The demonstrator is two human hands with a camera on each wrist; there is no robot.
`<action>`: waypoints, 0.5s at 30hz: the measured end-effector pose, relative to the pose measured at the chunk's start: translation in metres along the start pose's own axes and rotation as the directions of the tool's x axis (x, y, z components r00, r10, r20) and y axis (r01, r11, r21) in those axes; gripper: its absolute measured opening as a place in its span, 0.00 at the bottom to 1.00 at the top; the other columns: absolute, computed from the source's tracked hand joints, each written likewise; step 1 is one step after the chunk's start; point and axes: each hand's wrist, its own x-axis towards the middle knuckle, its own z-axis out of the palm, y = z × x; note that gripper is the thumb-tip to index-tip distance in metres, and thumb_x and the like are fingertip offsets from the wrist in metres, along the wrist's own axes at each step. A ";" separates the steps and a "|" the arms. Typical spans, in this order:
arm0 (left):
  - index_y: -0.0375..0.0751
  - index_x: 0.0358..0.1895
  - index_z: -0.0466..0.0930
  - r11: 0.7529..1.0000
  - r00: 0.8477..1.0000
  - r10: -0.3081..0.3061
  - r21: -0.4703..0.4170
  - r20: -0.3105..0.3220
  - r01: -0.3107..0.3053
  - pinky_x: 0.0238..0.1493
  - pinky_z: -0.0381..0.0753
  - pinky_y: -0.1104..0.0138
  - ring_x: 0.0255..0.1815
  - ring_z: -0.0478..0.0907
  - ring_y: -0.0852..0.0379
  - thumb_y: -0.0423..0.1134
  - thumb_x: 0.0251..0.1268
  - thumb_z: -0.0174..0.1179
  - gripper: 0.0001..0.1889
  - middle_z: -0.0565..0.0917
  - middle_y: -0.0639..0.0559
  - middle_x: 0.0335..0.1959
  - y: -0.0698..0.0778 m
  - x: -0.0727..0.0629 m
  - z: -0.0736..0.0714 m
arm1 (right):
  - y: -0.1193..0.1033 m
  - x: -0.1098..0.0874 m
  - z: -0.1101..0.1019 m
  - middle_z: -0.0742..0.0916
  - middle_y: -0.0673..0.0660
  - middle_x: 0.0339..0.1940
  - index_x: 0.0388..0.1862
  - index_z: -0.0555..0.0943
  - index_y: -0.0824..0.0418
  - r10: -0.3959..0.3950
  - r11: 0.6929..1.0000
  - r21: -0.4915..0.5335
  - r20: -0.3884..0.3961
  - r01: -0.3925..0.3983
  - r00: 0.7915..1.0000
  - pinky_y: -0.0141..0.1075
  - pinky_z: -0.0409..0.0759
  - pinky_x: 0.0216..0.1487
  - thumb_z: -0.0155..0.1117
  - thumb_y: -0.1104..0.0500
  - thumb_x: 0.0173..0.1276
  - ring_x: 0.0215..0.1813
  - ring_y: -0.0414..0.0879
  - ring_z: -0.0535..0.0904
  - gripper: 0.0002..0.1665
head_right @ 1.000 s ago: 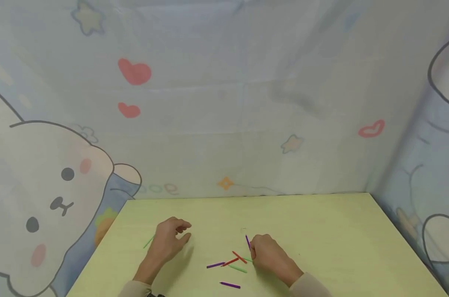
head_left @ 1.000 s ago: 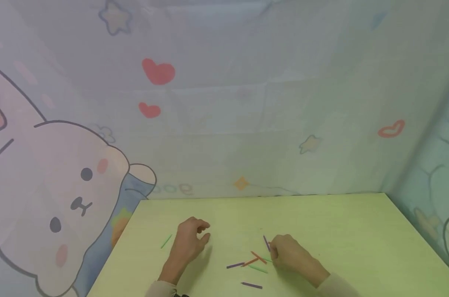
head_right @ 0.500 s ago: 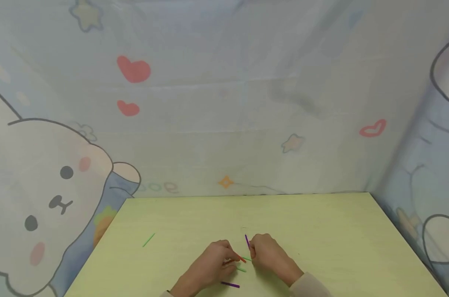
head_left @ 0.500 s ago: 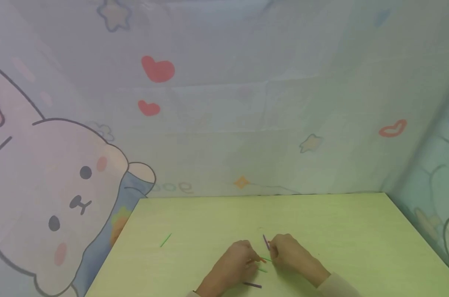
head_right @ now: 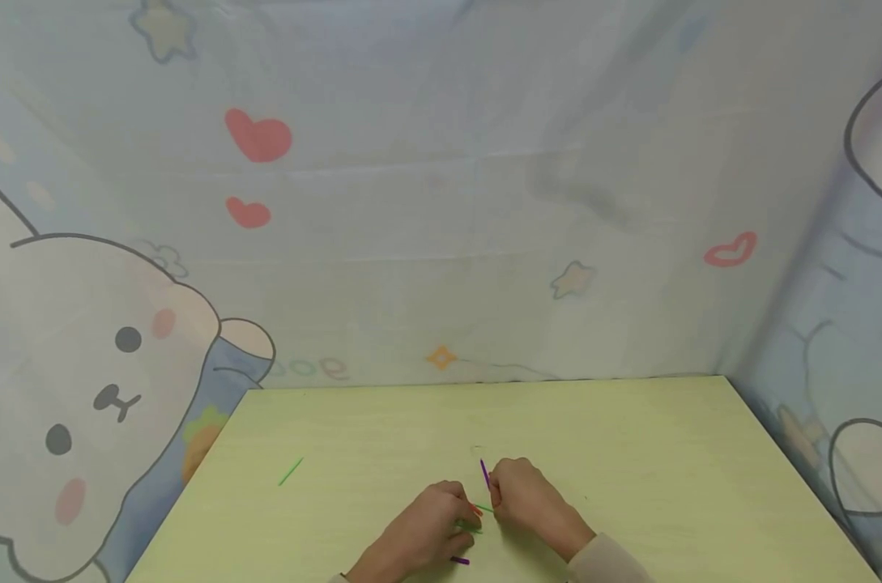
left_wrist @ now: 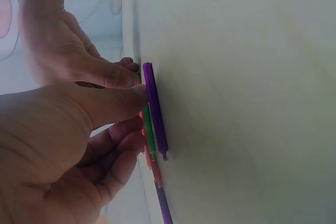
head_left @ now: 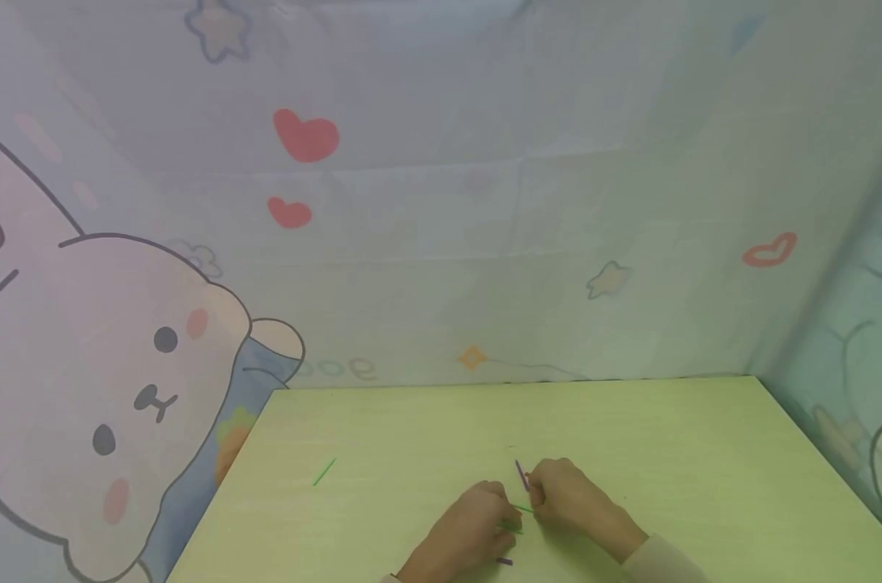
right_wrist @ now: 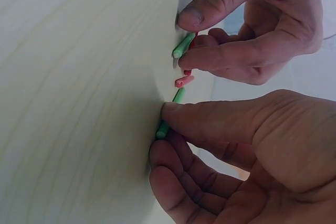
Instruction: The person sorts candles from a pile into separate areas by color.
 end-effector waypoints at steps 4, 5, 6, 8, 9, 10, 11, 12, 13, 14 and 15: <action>0.45 0.44 0.98 0.999 0.999 0.033 0.010 -0.022 -0.032 0.43 0.77 0.84 0.39 0.74 0.74 0.28 0.59 0.80 0.12 0.88 0.61 0.38 -0.001 0.000 0.002 | 0.000 0.001 0.000 0.80 0.48 0.23 0.18 0.77 0.57 0.013 1.000 -0.011 0.003 -0.013 1.000 0.26 0.70 0.25 0.70 0.77 0.69 0.23 0.40 0.74 0.23; 0.45 0.43 0.98 0.999 0.999 0.042 0.014 -0.027 -0.041 0.43 0.77 0.85 0.39 0.75 0.74 0.28 0.60 0.80 0.11 0.89 0.61 0.37 -0.002 0.000 0.003 | -0.001 0.000 -0.001 0.80 0.47 0.23 0.19 0.77 0.57 0.010 1.000 -0.011 0.004 -0.010 1.000 0.26 0.71 0.25 0.70 0.77 0.68 0.23 0.40 0.74 0.23; 0.45 0.42 0.98 0.999 0.998 0.048 0.020 -0.033 -0.047 0.43 0.76 0.85 0.39 0.75 0.74 0.28 0.60 0.79 0.10 0.89 0.61 0.37 -0.002 0.000 0.003 | -0.001 0.000 -0.001 0.80 0.47 0.23 0.19 0.77 0.57 0.008 1.000 -0.009 0.003 -0.008 1.000 0.26 0.71 0.25 0.70 0.77 0.68 0.23 0.40 0.74 0.23; 0.46 0.40 0.98 0.998 0.997 0.064 0.033 -0.043 -0.062 0.43 0.76 0.86 0.39 0.77 0.74 0.28 0.61 0.79 0.09 0.90 0.62 0.36 -0.002 0.000 0.005 | -0.001 -0.001 -0.001 0.79 0.47 0.23 0.18 0.77 0.57 -0.002 1.000 -0.005 0.000 0.002 1.000 0.25 0.70 0.25 0.70 0.77 0.68 0.23 0.39 0.73 0.23; 0.47 0.39 0.98 0.997 0.996 0.070 0.043 -0.048 -0.068 0.44 0.76 0.86 0.39 0.77 0.74 0.28 0.62 0.78 0.09 0.90 0.62 0.36 -0.003 0.000 0.005 | -0.001 -0.001 -0.001 0.79 0.47 0.22 0.18 0.77 0.57 -0.007 1.000 -0.003 -0.001 0.007 1.000 0.25 0.70 0.25 0.69 0.78 0.67 0.22 0.39 0.73 0.23; 0.48 0.38 0.98 0.996 0.996 0.076 0.053 -0.052 -0.073 0.44 0.76 0.86 0.39 0.78 0.74 0.27 0.62 0.78 0.09 0.90 0.62 0.36 -0.003 0.000 0.006 | 0.001 -0.001 -0.001 0.79 0.47 0.22 0.18 0.77 0.56 -0.021 1.000 0.006 -0.003 0.021 1.000 0.25 0.71 0.25 0.69 0.77 0.68 0.22 0.38 0.73 0.23; 0.49 0.36 0.98 0.995 0.995 0.081 0.062 -0.058 -0.078 0.45 0.76 0.86 0.40 0.79 0.74 0.27 0.63 0.78 0.10 0.91 0.62 0.36 -0.003 0.001 0.006 | 0.004 0.000 0.001 0.79 0.47 0.22 0.18 0.77 0.56 -0.030 0.999 0.012 -0.005 0.030 1.000 0.25 0.71 0.24 0.69 0.77 0.68 0.22 0.38 0.73 0.24; 0.50 0.36 0.98 0.994 0.995 0.084 0.070 -0.062 -0.080 0.45 0.77 0.86 0.40 0.80 0.74 0.27 0.62 0.78 0.10 0.91 0.62 0.36 -0.003 0.001 0.007 | 0.008 0.001 0.003 0.79 0.47 0.21 0.18 0.77 0.56 -0.031 0.999 0.016 -0.006 0.031 0.999 0.25 0.72 0.24 0.70 0.77 0.68 0.21 0.38 0.73 0.24; 0.50 0.35 0.98 0.993 0.994 0.091 0.080 -0.067 -0.085 0.45 0.77 0.86 0.41 0.81 0.73 0.27 0.62 0.78 0.10 0.91 0.62 0.36 -0.003 0.001 0.007 | 0.013 0.003 0.005 0.80 0.47 0.21 0.18 0.77 0.56 -0.034 0.999 0.019 -0.005 0.034 0.999 0.26 0.73 0.24 0.70 0.77 0.68 0.21 0.39 0.73 0.24; 0.51 0.35 0.98 0.992 0.993 0.093 0.089 -0.070 -0.087 0.46 0.78 0.86 0.41 0.82 0.73 0.27 0.62 0.78 0.11 0.91 0.62 0.37 -0.002 0.001 0.007 | 0.024 0.007 0.010 0.80 0.46 0.22 0.19 0.78 0.56 -0.058 0.998 0.009 -0.005 0.058 0.998 0.27 0.74 0.24 0.70 0.77 0.67 0.21 0.38 0.74 0.23; 0.51 0.34 0.98 0.992 0.993 0.094 0.096 -0.071 -0.087 0.46 0.78 0.86 0.42 0.83 0.73 0.27 0.62 0.78 0.11 0.91 0.62 0.36 -0.002 0.001 0.007 | 0.034 0.011 0.016 0.81 0.46 0.22 0.20 0.79 0.55 -0.061 0.998 -0.005 -0.001 0.061 0.998 0.28 0.75 0.25 0.70 0.75 0.68 0.22 0.39 0.74 0.22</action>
